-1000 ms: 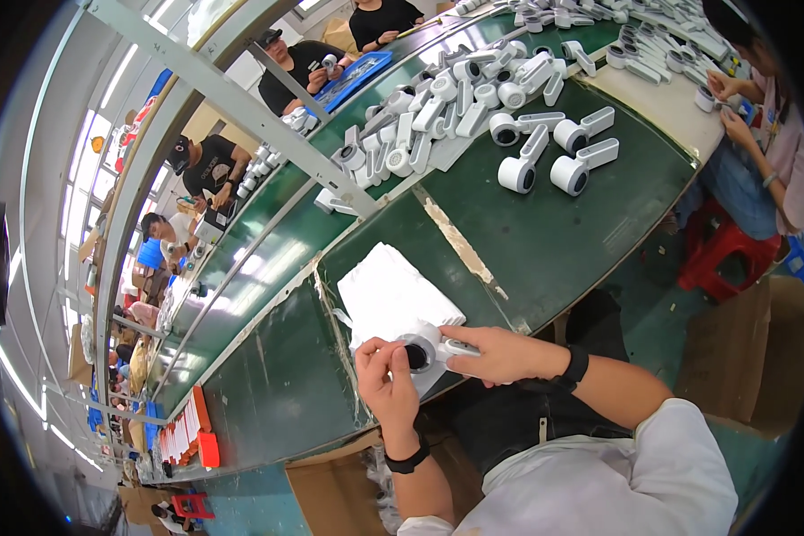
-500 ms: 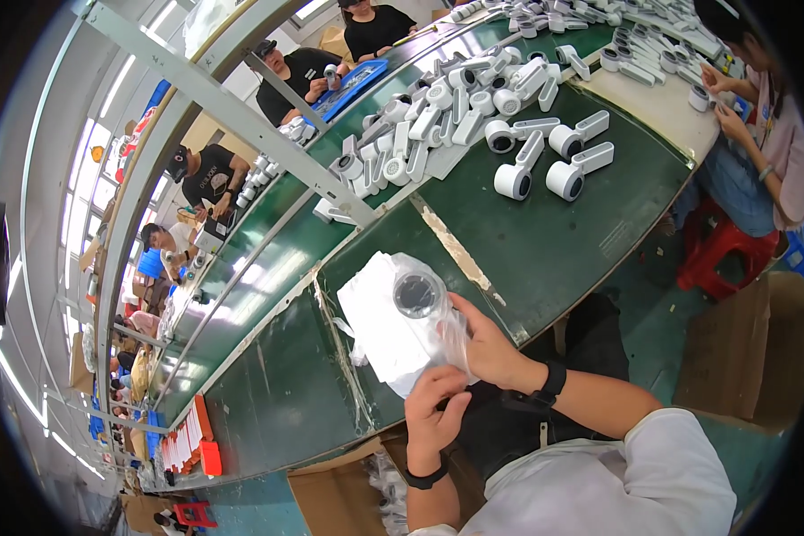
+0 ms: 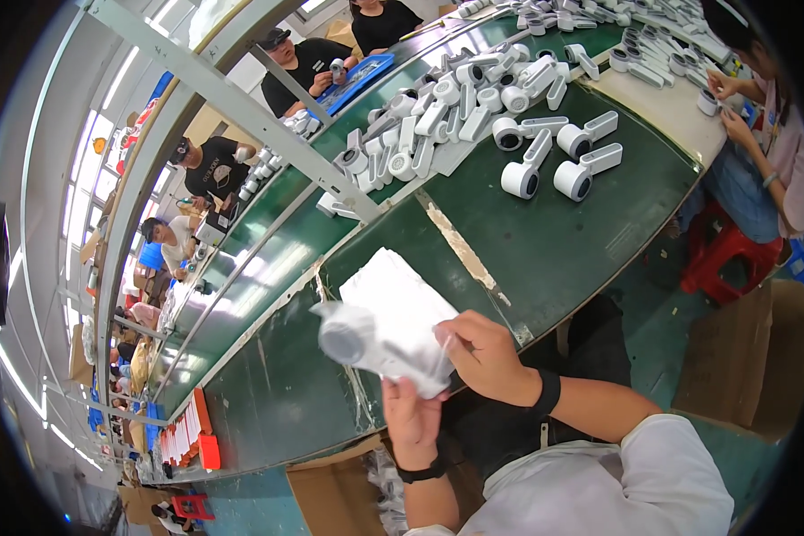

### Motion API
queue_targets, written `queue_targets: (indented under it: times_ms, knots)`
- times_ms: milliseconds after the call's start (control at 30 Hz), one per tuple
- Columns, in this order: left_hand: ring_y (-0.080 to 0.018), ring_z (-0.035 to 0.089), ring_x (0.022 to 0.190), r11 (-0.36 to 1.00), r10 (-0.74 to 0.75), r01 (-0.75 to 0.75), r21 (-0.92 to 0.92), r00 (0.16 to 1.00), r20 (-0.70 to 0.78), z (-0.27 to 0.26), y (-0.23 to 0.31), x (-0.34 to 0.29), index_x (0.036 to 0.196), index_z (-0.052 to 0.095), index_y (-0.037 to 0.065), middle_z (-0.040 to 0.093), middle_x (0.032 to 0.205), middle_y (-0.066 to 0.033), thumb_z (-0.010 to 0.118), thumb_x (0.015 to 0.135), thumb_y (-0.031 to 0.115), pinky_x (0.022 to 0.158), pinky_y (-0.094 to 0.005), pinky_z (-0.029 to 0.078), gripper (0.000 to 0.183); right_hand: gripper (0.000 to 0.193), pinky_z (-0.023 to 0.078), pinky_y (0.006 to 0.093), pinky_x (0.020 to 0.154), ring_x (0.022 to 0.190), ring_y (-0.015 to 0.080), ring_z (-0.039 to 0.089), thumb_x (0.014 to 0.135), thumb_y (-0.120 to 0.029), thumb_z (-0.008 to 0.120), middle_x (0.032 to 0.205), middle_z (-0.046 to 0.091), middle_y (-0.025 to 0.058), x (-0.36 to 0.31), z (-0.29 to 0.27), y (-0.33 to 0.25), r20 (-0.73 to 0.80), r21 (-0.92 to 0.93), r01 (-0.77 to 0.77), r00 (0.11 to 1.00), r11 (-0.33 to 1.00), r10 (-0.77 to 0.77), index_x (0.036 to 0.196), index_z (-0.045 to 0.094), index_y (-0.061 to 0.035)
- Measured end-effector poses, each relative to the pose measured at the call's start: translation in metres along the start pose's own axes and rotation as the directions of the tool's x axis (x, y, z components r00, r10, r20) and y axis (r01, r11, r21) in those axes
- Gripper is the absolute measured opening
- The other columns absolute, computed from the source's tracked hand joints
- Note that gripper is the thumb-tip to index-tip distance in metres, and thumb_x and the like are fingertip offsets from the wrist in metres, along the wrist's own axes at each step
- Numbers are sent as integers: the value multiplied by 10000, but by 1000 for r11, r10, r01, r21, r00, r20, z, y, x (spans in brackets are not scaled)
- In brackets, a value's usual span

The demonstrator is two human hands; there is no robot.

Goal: The person picks up a handheld fan from the table, slides it into a plastic bag, and places the bagged fan into a cardboard box, repeating this process for several fans.

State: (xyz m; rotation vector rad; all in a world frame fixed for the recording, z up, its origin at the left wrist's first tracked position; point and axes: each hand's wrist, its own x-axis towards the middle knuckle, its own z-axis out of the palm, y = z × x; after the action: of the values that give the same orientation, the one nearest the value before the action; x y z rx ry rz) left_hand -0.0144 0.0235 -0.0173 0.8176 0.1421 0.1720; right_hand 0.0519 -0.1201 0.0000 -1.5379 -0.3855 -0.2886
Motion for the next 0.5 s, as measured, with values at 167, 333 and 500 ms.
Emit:
queue_targets:
  times_ms: [167, 333, 500]
  knots:
    - [-236, 639, 811, 919, 340, -291, 264, 926, -164, -18, 33, -8, 1255, 455, 22, 609, 1097, -127, 597, 944, 145, 579, -327, 541, 363, 125, 507, 338, 627, 711, 278, 646, 857, -145, 660, 793, 657, 115, -18, -13, 14, 270, -114, 166, 954, 979, -131, 899, 697, -34]
    - [-127, 585, 753, 505, 680, 5, 863, 613, -402, -100, 83, -27, 1254, 517, -9, 627, 1010, -74, 602, 939, 134, 523, -235, 467, 356, 118, 507, 356, 619, 666, 256, 629, 831, -148, 665, 780, 647, 104, 21, -79, 3, 152, -330, 157, 982, 931, -112, 909, 692, -64]
    - [-255, 604, 848, 60, 752, 365, 929, 596, -282, -202, 108, -35, 1253, 516, -96, 633, 1061, -171, 664, 837, 140, 750, -353, 504, 500, 335, 487, 394, 870, 1047, 335, 581, 797, -123, 650, 1113, 621, 146, 99, -181, 56, -177, -862, -38, 957, 505, -230, 1122, 617, -49]
